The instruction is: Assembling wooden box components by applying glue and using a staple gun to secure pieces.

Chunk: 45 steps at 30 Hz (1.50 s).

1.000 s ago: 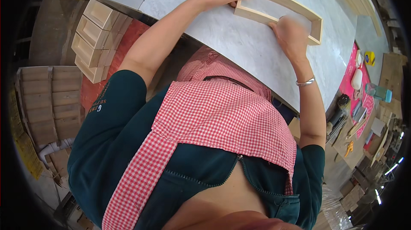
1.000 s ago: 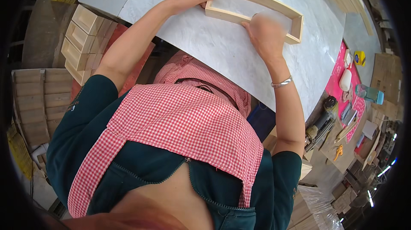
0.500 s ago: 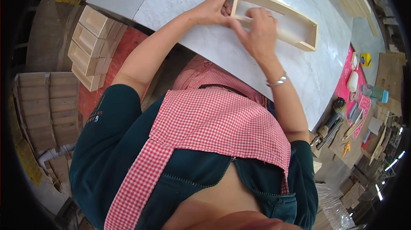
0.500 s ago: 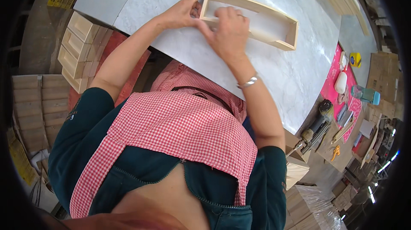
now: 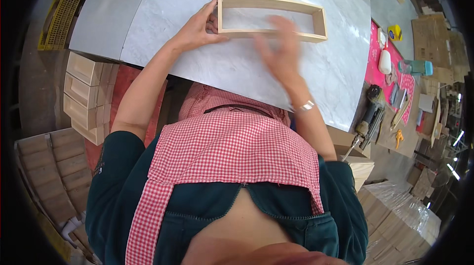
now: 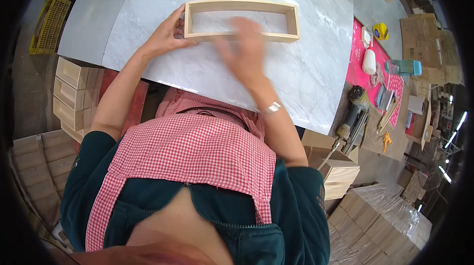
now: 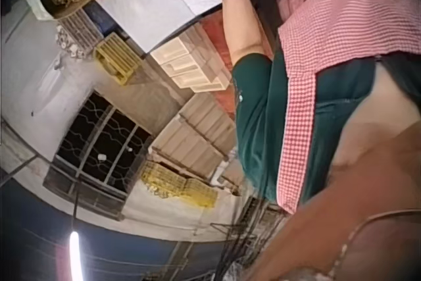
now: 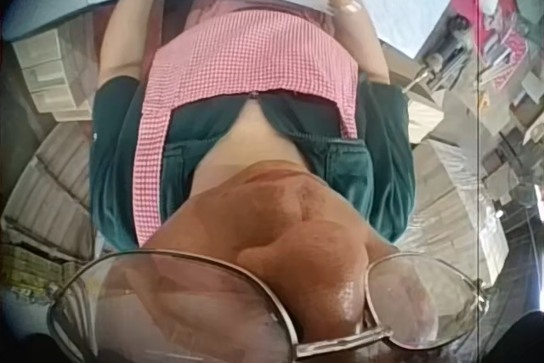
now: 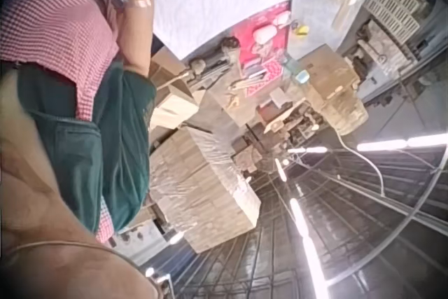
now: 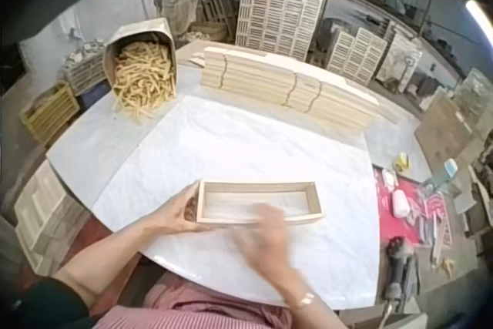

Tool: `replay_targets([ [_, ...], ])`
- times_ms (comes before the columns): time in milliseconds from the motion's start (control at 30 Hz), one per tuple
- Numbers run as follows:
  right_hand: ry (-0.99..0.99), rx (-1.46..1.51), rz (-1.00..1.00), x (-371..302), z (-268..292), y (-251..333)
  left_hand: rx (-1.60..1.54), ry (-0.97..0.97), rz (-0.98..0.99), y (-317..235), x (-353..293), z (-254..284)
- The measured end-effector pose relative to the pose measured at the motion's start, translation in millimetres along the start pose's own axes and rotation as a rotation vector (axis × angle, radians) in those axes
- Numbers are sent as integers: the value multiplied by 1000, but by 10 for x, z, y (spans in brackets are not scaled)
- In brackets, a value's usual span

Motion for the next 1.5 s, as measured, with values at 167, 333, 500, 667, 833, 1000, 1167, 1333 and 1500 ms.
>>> replay_targets([
  [167,-292,-904,-515,-1229,2516,-765,82,-72,-13,29,-18,-24],
  [333,-131,-1117,-762,-2161,3455,-983,134,-131,-12,-226,130,-214],
  [500,-105,-1061,-1048,-2081,3750,-1178,141,-190,49,-458,171,-401],
  [667,-87,-983,-900,-1569,3712,-730,1,-159,139,-584,130,-452],
  [833,-510,-260,-830,-1040,2844,592,-103,-171,143,-679,59,-496],
  [1000,-510,-125,-942,-880,1697,1344,-207,-209,104,-900,-31,-524],
  [1167,-361,-5,-1024,-750,1060,1553,-259,-174,62,-1034,-121,-453],
  [1333,-262,80,-1017,-840,964,1399,-229,-172,99,-1103,-198,-391],
  [1500,2,99,-1284,-810,915,1390,-231,-167,114,-1084,-215,-388],
])
Point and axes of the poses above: each hand's wrist, its own x-axis towards the middle knuckle, its own z-axis out of the back of the hand, y = z × x, the point moved 3 cm from there along x, towards the middle knuckle, and after that the axes turned 14 degrees about x, right-handed, at the moved point
